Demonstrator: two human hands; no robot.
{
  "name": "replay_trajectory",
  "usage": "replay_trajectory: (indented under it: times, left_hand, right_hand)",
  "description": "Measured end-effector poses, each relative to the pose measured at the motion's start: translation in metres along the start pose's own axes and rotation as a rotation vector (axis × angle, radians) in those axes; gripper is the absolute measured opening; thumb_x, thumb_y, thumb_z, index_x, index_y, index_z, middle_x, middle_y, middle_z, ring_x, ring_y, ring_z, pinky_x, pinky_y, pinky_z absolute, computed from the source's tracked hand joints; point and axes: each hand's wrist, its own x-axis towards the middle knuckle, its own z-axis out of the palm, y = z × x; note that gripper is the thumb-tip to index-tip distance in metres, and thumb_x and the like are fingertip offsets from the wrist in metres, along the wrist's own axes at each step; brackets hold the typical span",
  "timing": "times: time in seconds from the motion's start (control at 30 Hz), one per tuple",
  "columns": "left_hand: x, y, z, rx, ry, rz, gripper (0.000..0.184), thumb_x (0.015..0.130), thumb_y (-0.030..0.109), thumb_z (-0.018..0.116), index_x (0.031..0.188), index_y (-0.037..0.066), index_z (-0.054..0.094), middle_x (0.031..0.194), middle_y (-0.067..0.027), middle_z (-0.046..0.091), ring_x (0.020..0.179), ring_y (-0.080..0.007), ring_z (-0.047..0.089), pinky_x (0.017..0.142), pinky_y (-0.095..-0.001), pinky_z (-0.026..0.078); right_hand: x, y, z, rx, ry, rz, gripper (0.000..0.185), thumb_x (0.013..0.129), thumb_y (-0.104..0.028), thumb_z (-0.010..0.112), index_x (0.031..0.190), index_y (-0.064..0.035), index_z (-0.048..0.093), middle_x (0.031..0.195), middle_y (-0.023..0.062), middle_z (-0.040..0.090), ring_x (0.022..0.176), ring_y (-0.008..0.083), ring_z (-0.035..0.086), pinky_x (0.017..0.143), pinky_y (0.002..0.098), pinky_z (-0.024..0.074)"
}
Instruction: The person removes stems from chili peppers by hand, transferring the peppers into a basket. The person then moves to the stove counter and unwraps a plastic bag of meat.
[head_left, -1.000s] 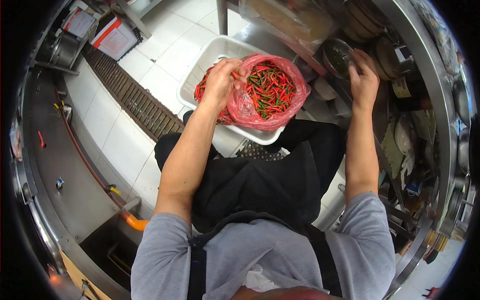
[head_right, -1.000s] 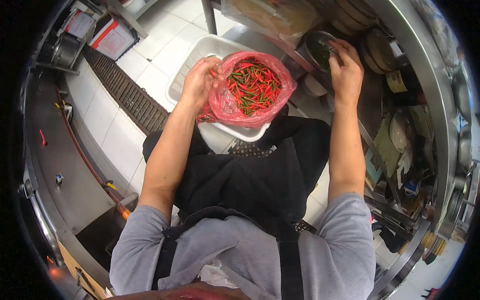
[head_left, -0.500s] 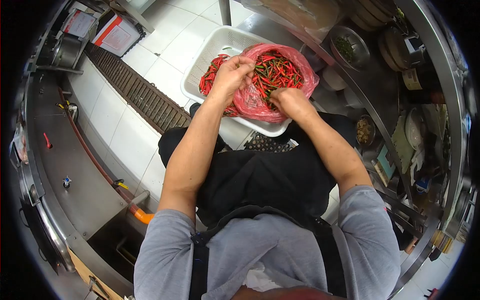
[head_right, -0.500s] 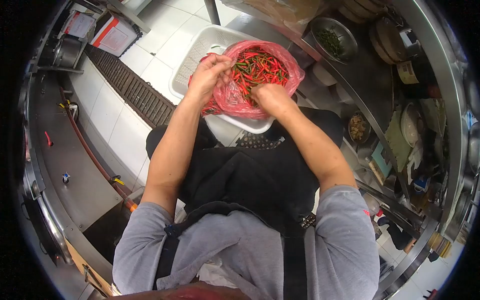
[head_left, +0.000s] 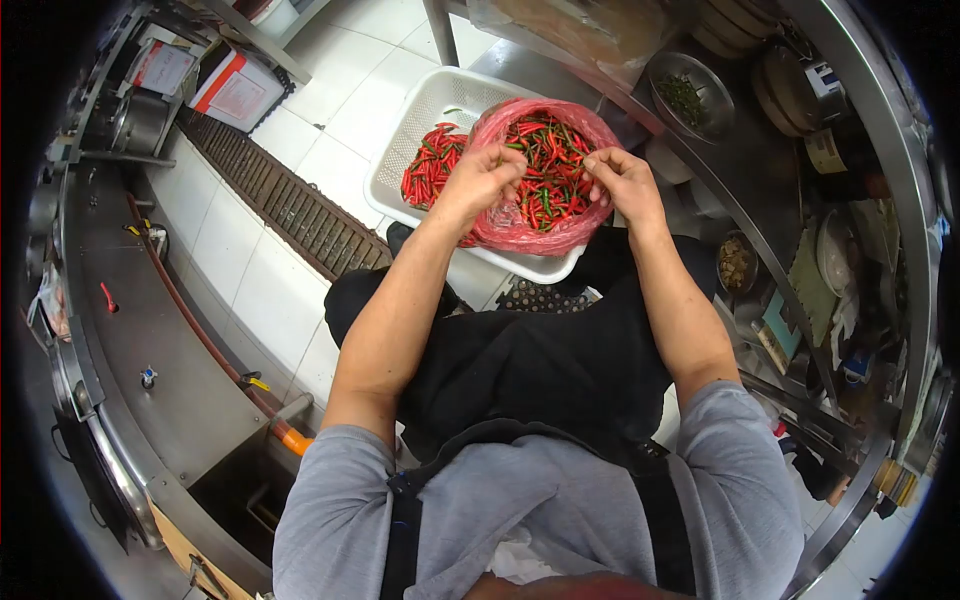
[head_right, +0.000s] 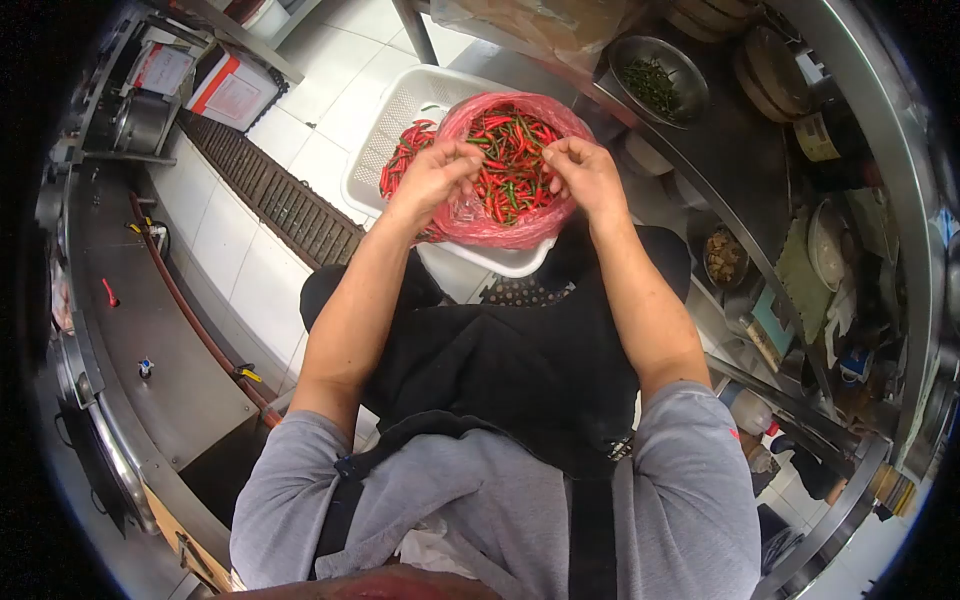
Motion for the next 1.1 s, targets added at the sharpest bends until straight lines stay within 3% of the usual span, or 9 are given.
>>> replay_trajectory:
  times: [0.23, 0.47, 0.87, 1.1]
  left_hand:
    - [-0.002, -0.007, 0.015, -0.026, -0.103, -0.035, 0.025, 0.090, 0.021, 0.064, 0.106, 0.002, 0.060, 0.077, 0.0004, 0.059, 0.060, -0.0048, 0.054, 0.047, -0.0183, 0.035]
    - [0.002, -0.002, 0.018, -0.169, 0.002, 0.033, 0.019, 0.090, 0.020, 0.065, 0.100, 0.004, 0.062, 0.074, 0.0012, 0.058, 0.060, -0.0050, 0.053, 0.047, -0.0180, 0.035]
    - [0.002, -0.008, 0.019, -0.102, -0.124, -0.005, 0.019, 0.091, 0.017, 0.062, 0.103, 0.002, 0.064, 0.073, -0.0021, 0.061, 0.055, -0.0043, 0.048, 0.048, -0.0174, 0.035]
    - [0.009, -0.003, 0.004, -0.287, -0.200, -0.113, 0.020, 0.094, 0.020, 0.055, 0.099, 0.002, 0.064, 0.074, -0.0018, 0.059, 0.059, -0.0061, 0.051, 0.046, -0.0183, 0.033]
  right_hand:
    - [-0.012, -0.003, 0.012, 0.152, -0.113, -0.001, 0.016, 0.089, -0.018, 0.065, 0.094, -0.0028, 0.064, 0.076, 0.0005, 0.064, 0.054, 0.0065, 0.056, 0.047, 0.0209, 0.0417]
    - [-0.021, -0.012, 0.023, 0.013, -0.191, -0.024, 0.014, 0.087, -0.015, 0.065, 0.092, -0.0018, 0.064, 0.074, 0.0004, 0.062, 0.057, 0.0073, 0.056, 0.049, 0.0214, 0.0426]
    - [-0.019, 0.005, 0.032, -0.020, -0.233, 0.026, 0.013, 0.091, -0.015, 0.061, 0.095, -0.0029, 0.061, 0.075, 0.0005, 0.062, 0.055, 0.0069, 0.055, 0.049, 0.0217, 0.0411]
    - [-0.035, -0.015, 0.036, -0.293, -0.192, -0.352, 0.012, 0.088, -0.011, 0.061, 0.093, -0.0007, 0.065, 0.072, 0.0018, 0.063, 0.057, 0.0093, 0.058, 0.054, 0.0266, 0.0461]
